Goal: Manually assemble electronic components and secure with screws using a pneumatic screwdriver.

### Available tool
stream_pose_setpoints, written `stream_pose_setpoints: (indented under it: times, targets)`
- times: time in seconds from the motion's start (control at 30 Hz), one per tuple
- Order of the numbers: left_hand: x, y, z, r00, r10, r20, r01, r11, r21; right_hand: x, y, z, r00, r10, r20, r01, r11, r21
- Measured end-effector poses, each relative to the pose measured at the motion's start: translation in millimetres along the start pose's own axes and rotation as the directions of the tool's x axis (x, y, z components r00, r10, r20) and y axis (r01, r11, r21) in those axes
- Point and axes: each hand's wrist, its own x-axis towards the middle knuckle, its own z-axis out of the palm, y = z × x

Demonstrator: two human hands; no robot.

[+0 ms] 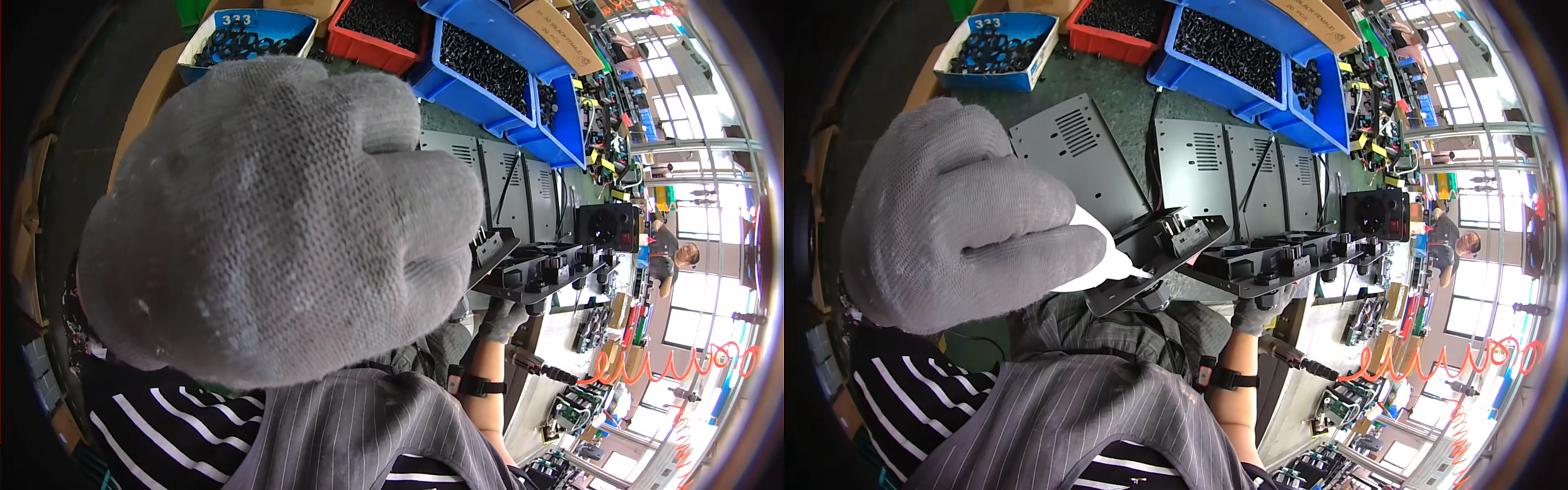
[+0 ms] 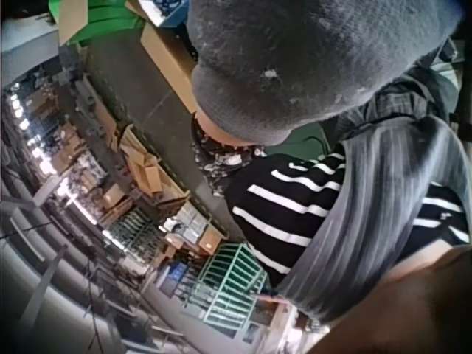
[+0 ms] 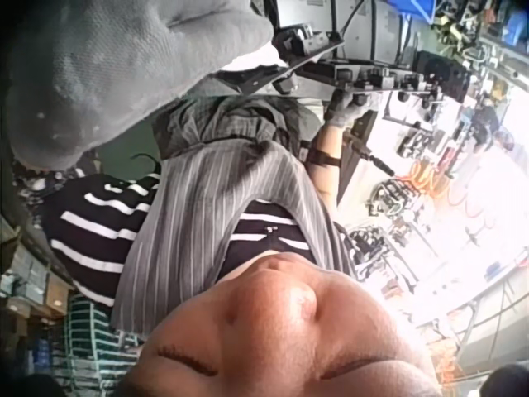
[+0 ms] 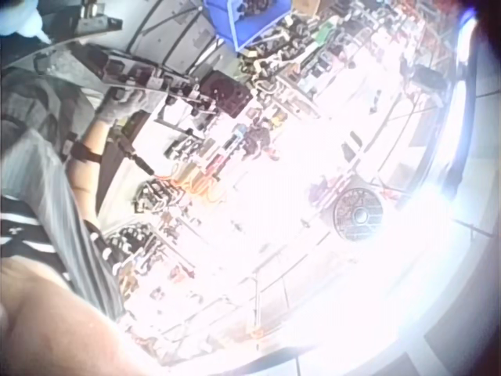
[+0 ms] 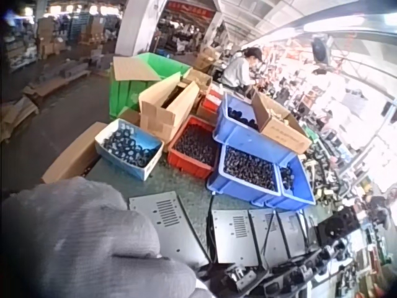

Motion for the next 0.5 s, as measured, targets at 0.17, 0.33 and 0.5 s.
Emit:
stream_pose_setpoints:
  times: [0.17,0.33,0.5]
  targets:
    - [5,-4,-4,0.996,0.051,0.074,-0.055,0.997,0.054,6,-13,2,1.0,-0.027,0.012,0.027,1.0,-0.003]
    - [4,-25,13,0.993,0.089,-0.076,-0.104,0.97,-0.222,16,-35,-7,0.981,-0.19,0.032,0.192,0.98,-0.05]
    - [22,-42,36,0.994,-0.061,-0.091,0.0,0.829,-0.559,8,-10,3,0.985,-0.172,0.025,0.174,0.968,-0.184]
